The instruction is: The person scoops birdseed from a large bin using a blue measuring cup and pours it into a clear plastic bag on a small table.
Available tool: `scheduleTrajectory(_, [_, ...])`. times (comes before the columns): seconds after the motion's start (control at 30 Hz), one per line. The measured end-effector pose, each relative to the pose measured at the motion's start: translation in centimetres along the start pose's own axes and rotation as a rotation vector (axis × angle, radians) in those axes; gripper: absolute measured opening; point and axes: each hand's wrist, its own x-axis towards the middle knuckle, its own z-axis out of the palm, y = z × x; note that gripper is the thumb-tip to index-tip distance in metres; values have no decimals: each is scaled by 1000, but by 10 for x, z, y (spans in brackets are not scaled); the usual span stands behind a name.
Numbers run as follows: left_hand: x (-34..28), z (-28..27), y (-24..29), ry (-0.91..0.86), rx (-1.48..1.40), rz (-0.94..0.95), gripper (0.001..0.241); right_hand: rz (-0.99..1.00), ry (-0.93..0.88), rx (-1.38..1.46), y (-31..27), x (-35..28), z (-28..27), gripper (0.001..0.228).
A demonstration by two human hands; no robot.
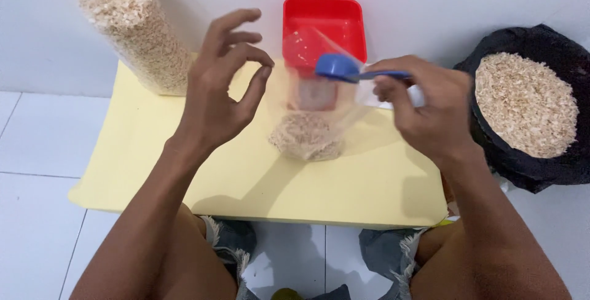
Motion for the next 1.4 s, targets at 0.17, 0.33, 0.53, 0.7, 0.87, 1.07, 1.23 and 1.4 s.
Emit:
scheduleTrajectory(0.17, [2,-4,2,-24,-18,12,7,-1,-43,39,7,2,-3,13])
scheduleTrajectory(0.33, [3,-4,-7,-75,-89,6,7,-33,-194,17,17,5,3,12])
scheduleTrajectory(0.53, [4,-1,-14,-197,112,-107,6,-141,-127,-37,10,15,-4,13])
scheduleTrajectory(0.7, [10,-3,6,-29,66,51,4,-91,-74,-4,4,16,-13,19])
scheduleTrajectory(0.87, [6,-3,9,-66,95,47,8,-35,25,59,1,6,-4,15])
scheduleTrajectory(1.07, [3,-2,4,-158,123,15,6,-7,-18,23,0,0,-6,16])
scheduleTrajectory(1.23, [1,3,7,-82,172,-4,14,3,-61,35,2,1,-10,10])
scheduleTrajectory(1.4, [5,-1,15,32,110,19,12,6,68,24,-4,-2,-12,14])
